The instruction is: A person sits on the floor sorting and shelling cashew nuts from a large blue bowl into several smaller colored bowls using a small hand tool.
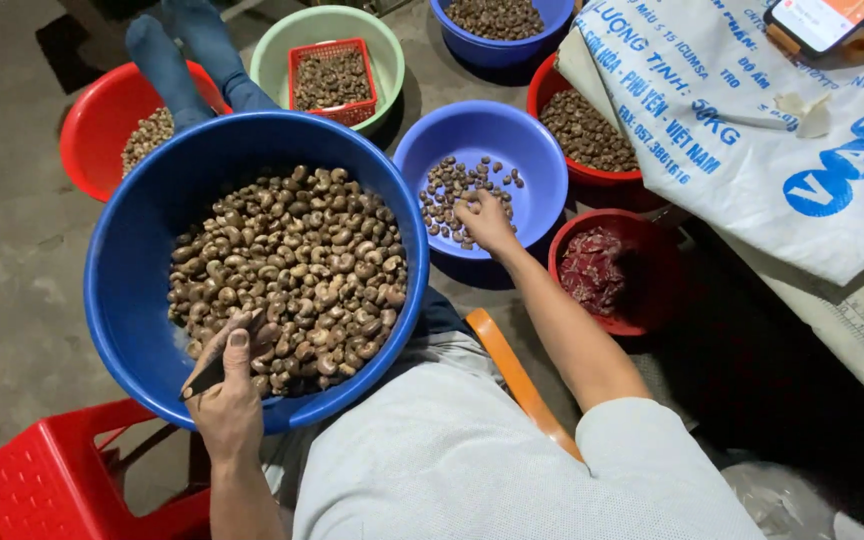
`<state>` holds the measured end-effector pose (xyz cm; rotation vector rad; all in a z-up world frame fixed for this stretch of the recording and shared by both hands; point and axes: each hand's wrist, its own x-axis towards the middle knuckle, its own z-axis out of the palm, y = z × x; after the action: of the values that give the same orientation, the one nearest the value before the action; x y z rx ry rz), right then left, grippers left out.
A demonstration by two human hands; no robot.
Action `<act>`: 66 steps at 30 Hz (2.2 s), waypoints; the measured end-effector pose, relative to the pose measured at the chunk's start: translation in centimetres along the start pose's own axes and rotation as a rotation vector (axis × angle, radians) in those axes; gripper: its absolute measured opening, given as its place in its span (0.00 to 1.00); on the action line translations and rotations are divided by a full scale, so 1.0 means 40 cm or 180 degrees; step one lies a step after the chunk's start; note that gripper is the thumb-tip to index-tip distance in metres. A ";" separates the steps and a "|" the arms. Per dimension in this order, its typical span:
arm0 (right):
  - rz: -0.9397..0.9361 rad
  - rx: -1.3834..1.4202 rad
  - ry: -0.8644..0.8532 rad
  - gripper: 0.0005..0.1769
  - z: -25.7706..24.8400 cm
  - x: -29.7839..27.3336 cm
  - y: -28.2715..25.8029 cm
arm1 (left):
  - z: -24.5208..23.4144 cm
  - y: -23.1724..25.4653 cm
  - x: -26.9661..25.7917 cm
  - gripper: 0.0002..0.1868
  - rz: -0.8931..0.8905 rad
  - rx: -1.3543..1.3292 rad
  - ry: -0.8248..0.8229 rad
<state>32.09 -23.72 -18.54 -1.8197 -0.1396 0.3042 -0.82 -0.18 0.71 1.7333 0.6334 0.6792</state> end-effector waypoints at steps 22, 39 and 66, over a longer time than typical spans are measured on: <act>-0.2783 -0.3447 -0.2670 0.30 0.382 -0.313 -0.437 | -0.003 -0.007 0.005 0.13 -0.0118 -0.0211 -0.0080; -0.3568 -0.3309 -0.2259 0.13 0.414 -0.320 -0.328 | 0.002 0.010 0.001 0.13 0.0003 -0.0043 -0.0083; -0.1533 0.0206 -0.2701 0.19 0.336 -0.363 -0.477 | 0.000 -0.019 0.008 0.10 0.0655 -0.0327 0.0363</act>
<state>15.63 -9.79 -1.49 -1.4306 -1.1214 0.7039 -0.65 0.22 0.01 1.6867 0.4925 0.9437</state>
